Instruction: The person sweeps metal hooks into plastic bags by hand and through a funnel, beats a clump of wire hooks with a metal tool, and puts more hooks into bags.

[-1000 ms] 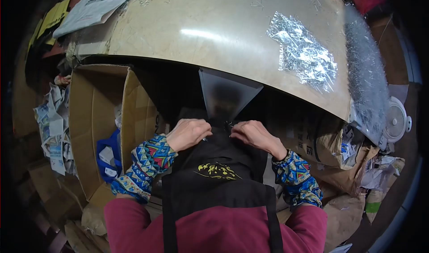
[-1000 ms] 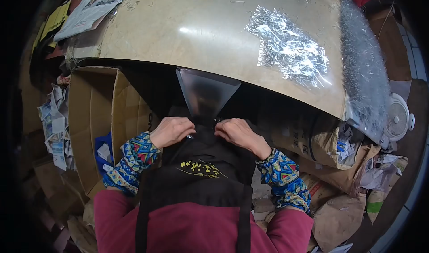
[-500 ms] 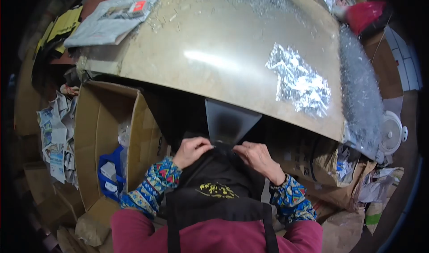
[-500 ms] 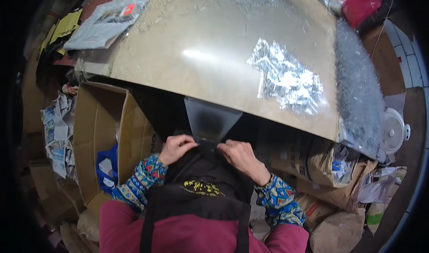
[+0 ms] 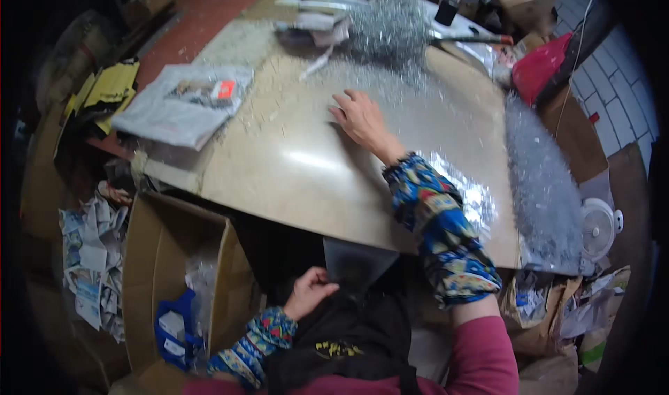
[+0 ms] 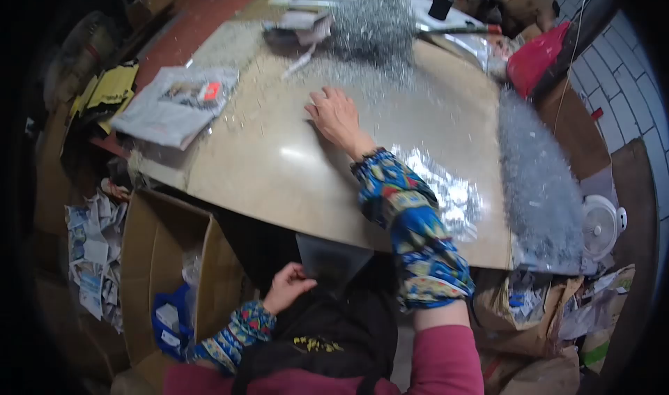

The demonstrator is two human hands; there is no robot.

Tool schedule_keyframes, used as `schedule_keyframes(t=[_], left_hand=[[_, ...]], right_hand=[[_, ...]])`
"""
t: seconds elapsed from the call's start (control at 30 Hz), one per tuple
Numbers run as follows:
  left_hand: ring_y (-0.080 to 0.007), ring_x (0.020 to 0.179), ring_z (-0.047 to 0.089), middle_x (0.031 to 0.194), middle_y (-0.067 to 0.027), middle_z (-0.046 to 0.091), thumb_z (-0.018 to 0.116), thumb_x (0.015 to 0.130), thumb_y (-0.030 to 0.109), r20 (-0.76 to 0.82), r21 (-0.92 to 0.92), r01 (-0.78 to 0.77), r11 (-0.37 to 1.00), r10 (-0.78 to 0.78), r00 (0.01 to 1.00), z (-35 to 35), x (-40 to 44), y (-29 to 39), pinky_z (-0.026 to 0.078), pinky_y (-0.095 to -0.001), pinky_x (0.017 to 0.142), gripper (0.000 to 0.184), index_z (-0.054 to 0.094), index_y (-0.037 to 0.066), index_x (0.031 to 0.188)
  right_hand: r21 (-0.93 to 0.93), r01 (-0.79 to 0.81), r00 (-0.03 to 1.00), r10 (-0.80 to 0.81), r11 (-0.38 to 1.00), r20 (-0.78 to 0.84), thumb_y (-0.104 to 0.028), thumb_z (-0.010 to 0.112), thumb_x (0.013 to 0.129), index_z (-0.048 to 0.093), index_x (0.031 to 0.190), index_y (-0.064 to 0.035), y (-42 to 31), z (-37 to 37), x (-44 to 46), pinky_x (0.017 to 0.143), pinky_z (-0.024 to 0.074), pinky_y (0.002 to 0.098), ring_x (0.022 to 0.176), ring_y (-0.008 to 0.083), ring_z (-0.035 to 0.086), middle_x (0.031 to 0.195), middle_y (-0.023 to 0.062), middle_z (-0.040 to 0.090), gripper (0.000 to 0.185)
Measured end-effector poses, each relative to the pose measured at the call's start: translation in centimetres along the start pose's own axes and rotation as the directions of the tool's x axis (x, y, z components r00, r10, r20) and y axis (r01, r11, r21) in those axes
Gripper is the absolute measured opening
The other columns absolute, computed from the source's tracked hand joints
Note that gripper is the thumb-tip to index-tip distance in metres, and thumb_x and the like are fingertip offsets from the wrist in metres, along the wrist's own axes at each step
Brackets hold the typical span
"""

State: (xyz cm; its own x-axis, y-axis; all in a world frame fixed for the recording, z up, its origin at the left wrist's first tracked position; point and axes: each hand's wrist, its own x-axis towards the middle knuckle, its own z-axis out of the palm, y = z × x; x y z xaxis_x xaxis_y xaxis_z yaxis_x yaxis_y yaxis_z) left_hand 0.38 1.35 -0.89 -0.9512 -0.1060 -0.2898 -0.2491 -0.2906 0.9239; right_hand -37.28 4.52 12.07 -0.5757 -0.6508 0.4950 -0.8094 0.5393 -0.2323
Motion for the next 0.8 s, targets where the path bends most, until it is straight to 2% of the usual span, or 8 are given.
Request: schedule_keyframes(t=[0.1, 0.17, 0.27, 0.37, 0.43, 0.53, 0.63, 0.8], left_hand=[[-0.0085, 0.089, 0.062, 0.098, -0.003, 0.066, 0.076, 0.083, 0.003, 0.024, 0.02, 0.123, 0.992, -0.123, 0.992, -0.2, 0.5, 0.2, 0.053, -0.0227, 0.078, 0.03, 0.062, 0.0, 0.109], [-0.0103, 0.093, 0.063, 0.103, -0.0054, 0.067, 0.075, 0.084, 0.003, 0.114, -0.218, 0.336, 0.916, -0.318, 0.941, -0.1, 0.9, 1.8, 0.053, -0.0237, 0.084, 0.029, 0.064, -0.003, 0.11], [-0.0118, 0.095, 0.064, 0.106, -0.0076, 0.068, 0.074, 0.084, 0.002, 0.192, -0.127, 0.435, 0.891, -0.408, 0.893, -1.2, 1.4, 0.2, 0.051, -0.0252, 0.089, 0.029, 0.065, -0.005, 0.11], [-0.012, 0.096, 0.064, 0.105, -0.0076, 0.068, 0.074, 0.084, 0.003, 0.271, -0.228, 0.46, 0.858, -0.398, 0.876, -1.3, 1.5, 1.2, 0.051, -0.0256, 0.089, 0.028, 0.065, -0.004, 0.109], [-0.0098, 0.09, 0.063, 0.099, -0.005, 0.067, 0.077, 0.083, 0.01, 0.282, -0.286, 0.461, 0.84, -0.386, 0.878, -1.2, 1.4, 1.6, 0.05, -0.0226, 0.083, 0.028, 0.065, -0.003, 0.104], [-0.0098, 0.089, 0.063, 0.098, -0.0047, 0.068, 0.075, 0.085, 0.008, 0.288, -0.342, 0.468, 0.815, -0.383, 0.877, -1.2, 1.4, 1.4, 0.051, -0.0224, 0.082, 0.025, 0.065, -0.003, 0.104], [-0.0094, 0.088, 0.064, 0.096, -0.0038, 0.068, 0.074, 0.086, 0.008, 0.294, -0.415, 0.494, 0.764, -0.401, 0.868, -0.7, 1.1, 1.1, 0.052, -0.0221, 0.08, 0.022, 0.065, -0.002, 0.104], [-0.0108, 0.088, 0.066, 0.096, -0.0042, 0.068, 0.069, 0.089, 0.008, 0.341, -0.469, 0.519, 0.714, -0.396, 0.853, -0.8, 1.0, 0.2, 0.054, -0.0247, 0.08, 0.022, 0.063, 0.001, 0.109]], right_hand=[[-0.243, 0.014, 0.997, 0.004, 0.97, 0.072, -0.039, 0.052, 0.096, 0.056, 0.124, -0.0108, 3.3, 3.1, 5.3, 0.099, 0.0401, 0.0553, 0.122, 0.0429, 0.047, 0.129, 0.0204, 0.052, 0.04], [-0.178, -0.02, 0.987, 0.047, 0.984, 0.151, -0.041, 0.05, 0.097, 0.052, 0.128, -0.0118, 2.9, 4.2, 6.5, 0.101, 0.0369, 0.0575, 0.126, 0.0459, 0.042, 0.133, 0.0223, 0.048, 0.043], [-0.072, -0.004, 0.972, 0.021, 0.997, 0.236, -0.042, 0.05, 0.097, 0.051, 0.128, -0.0113, 0.0, 4.7, 3.8, 0.105, 0.034, 0.0576, 0.13, 0.0487, 0.038, 0.136, 0.0251, 0.045, 0.044], [0.072, 0.036, 0.938, -0.059, 0.997, 0.341, -0.041, 0.049, 0.098, 0.05, 0.132, -0.0118, -3.3, 2.0, 1.0, 0.108, 0.031, 0.0558, 0.133, 0.0492, 0.034, 0.142, 0.028, 0.04, 0.044], [0.117, 0.04, 0.991, -0.054, 0.992, 0.121, -0.041, 0.053, 0.095, 0.051, 0.132, -0.0111, -4.2, 3.0, -0.6, 0.105, 0.0313, 0.061, 0.131, 0.0472, 0.038, 0.14, 0.027, 0.042, 0.048], [-0.034, 0.069, 0.996, -0.067, 0.997, 0.058, -0.041, 0.051, 0.096, 0.053, 0.132, -0.0127, -5.8, 4.6, 0.8, 0.105, 0.03, 0.0618, 0.131, 0.0468, 0.037, 0.141, 0.0249, 0.043, 0.046], [0.044, 0.258, 0.958, -0.261, 0.965, 0.117, -0.04, 0.049, 0.097, 0.053, 0.131, -0.014, -7.1, 6.3, 2.3, 0.106, 0.029, 0.0626, 0.132, 0.0463, 0.036, 0.141, 0.0215, 0.043, 0.043], [0.18, 0.267, 0.927, -0.303, 0.947, 0.22, -0.029, 0.053, 0.096, 0.057, 0.128, -0.0141, -7.2, 2.4, -2.4, 0.107, 0.0293, 0.063, 0.133, 0.041, 0.039, 0.139, 0.0145, 0.049, 0.036]])
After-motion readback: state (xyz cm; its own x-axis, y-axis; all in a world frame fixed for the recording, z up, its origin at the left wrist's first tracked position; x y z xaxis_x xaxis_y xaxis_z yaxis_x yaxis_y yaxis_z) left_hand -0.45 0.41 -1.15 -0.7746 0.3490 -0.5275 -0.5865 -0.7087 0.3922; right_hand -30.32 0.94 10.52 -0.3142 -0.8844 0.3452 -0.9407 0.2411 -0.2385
